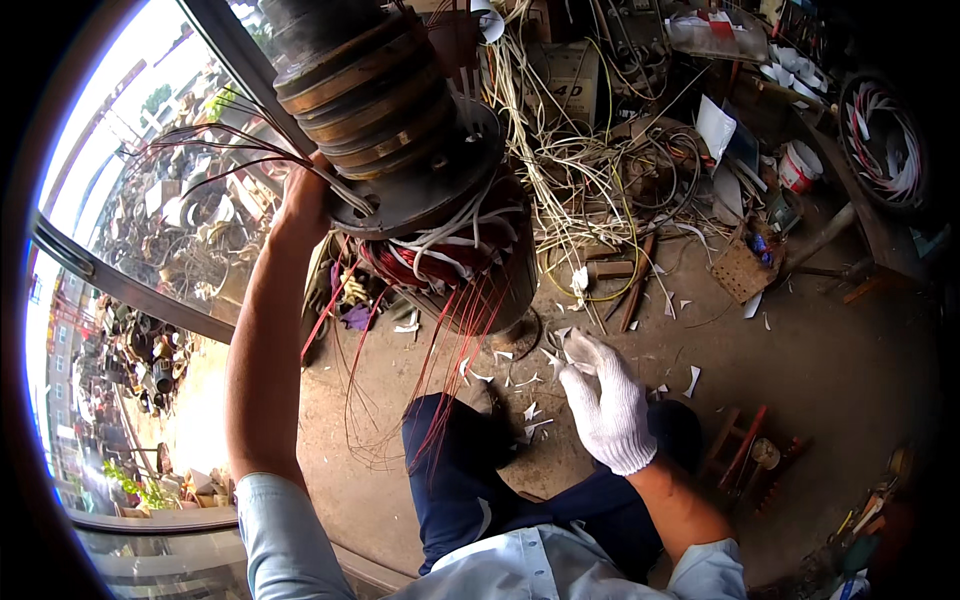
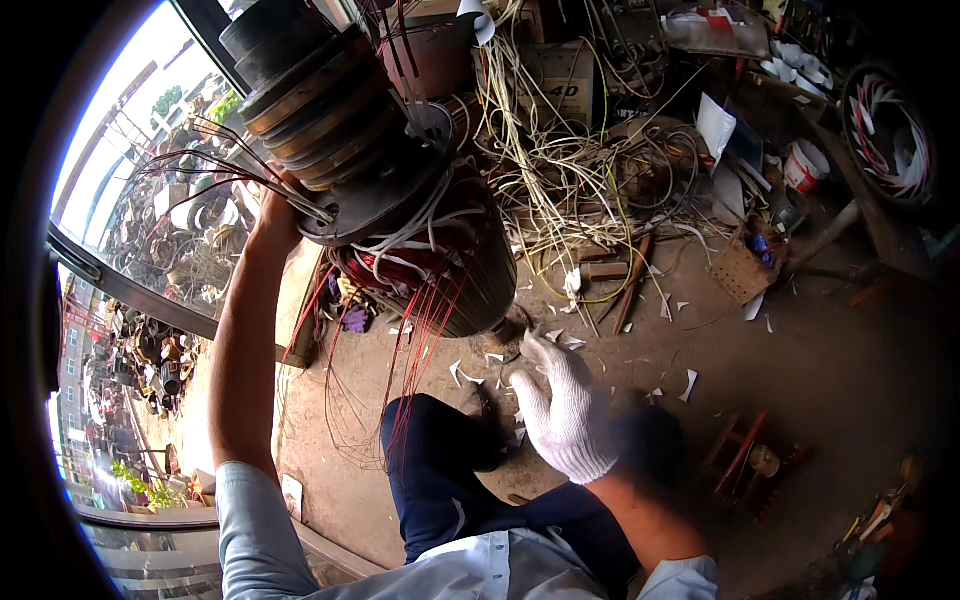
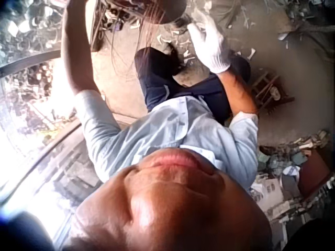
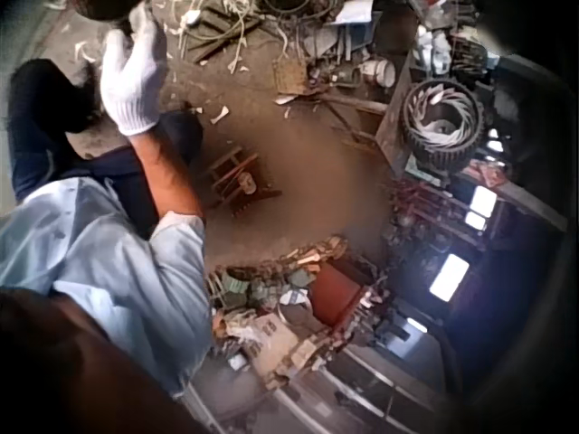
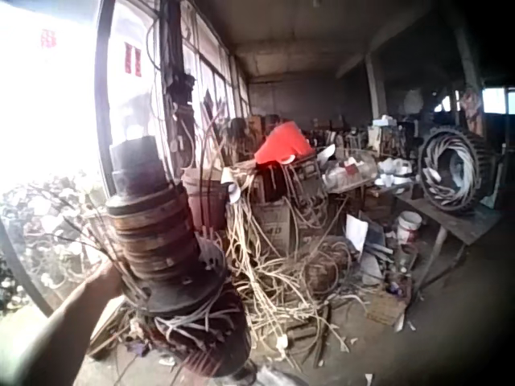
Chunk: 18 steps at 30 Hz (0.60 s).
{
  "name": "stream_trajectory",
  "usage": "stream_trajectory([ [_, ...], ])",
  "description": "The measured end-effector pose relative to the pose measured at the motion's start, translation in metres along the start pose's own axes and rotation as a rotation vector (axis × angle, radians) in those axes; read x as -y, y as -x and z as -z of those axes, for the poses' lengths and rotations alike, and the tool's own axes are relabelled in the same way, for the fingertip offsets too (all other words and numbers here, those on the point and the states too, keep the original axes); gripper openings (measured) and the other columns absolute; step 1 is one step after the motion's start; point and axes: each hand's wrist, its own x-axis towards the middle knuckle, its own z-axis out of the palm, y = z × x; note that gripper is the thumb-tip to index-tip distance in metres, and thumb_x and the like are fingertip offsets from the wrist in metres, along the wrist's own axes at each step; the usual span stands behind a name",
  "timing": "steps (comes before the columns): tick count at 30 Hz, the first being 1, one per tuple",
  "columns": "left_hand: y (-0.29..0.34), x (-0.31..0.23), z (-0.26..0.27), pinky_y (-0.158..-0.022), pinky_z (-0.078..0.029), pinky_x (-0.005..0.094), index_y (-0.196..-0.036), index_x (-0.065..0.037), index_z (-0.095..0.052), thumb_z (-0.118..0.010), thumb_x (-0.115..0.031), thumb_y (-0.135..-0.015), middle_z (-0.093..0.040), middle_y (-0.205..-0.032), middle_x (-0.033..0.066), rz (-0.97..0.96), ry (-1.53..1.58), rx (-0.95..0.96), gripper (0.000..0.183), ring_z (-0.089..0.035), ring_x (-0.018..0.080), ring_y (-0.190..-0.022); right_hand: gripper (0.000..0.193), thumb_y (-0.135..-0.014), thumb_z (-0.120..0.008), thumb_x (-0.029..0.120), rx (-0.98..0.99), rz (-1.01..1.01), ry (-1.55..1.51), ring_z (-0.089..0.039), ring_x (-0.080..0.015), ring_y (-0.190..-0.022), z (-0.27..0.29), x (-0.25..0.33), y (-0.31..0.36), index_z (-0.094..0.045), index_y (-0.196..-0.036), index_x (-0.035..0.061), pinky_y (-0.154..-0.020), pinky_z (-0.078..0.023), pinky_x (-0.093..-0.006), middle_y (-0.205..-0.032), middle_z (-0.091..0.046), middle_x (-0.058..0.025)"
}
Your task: The person rewinds an electric motor stator by hand. They insert white insulation strips into the slots and feed red copper wires through them, then use shears to cut a wire bundle.
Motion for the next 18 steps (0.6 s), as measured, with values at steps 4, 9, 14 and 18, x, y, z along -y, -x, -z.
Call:
stream_trajectory([
  [4, 0.000, -0.011, -0.012, -0.073, -0.060, 0.0308, -0.113, -0.003, -0.068, -0.062, -0.017, -0.097, -0.073, -0.104, 0.0074, 0.017, -0.190, 0.038, 0.023, -0.071, 0.0145, -0.085, 0.051, -0.092, -0.072, 0.011, -0.195, 0.252, -0.074, -0.068, -0.0318, -0.111, -0.025, 0.040, -0.102, -0.052, -0.137, -0.0039, -0.091, -0.057, -0.0397, -0.123, -0.066, -0.0225],
  [9, -0.035, 0.019, 0.011, -0.094, -0.054, 0.0317, -0.119, -0.003, -0.066, -0.051, -0.006, -0.096, -0.069, -0.119, 0.0069, 0.021, -0.204, 0.034, 0.028, -0.066, 0.0140, -0.107, 0.048, -0.092, -0.067, 0.007, -0.216, 0.072, -0.111, -0.065, -0.0235, -0.115, -0.054, 0.048, -0.184, -0.053, -0.136, -0.0063, -0.097, -0.053, -0.0341, -0.126, -0.066, -0.0205],
  [14, -0.020, 0.009, 0.014, -0.094, -0.055, 0.0338, -0.119, -0.002, -0.065, -0.050, -0.008, -0.097, -0.069, -0.117, 0.0089, 0.049, -0.117, -0.012, 0.027, -0.067, 0.0168, -0.106, 0.027, -0.093, -0.061, 0.014, -0.275, 0.020, -0.750, -0.059, -0.0173, -0.091, -0.085, 0.061, -0.202, -0.069, -0.112, -0.0039, -0.086, -0.048, -0.0296, -0.104, -0.068, -0.0071],
  [18, -0.022, 0.004, 0.022, -0.093, -0.056, 0.0355, -0.119, -0.001, -0.065, -0.050, -0.010, -0.098, -0.069, -0.116, 0.0105, 0.042, -0.059, -0.021, 0.027, -0.067, 0.0191, -0.105, 0.028, -0.093, -0.059, 0.014, -0.306, 0.004, -0.742, -0.060, -0.0198, -0.094, -0.112, 0.052, -0.215, -0.069, -0.113, -0.0032, -0.086, -0.048, -0.0314, -0.107, -0.068, -0.0092],
])
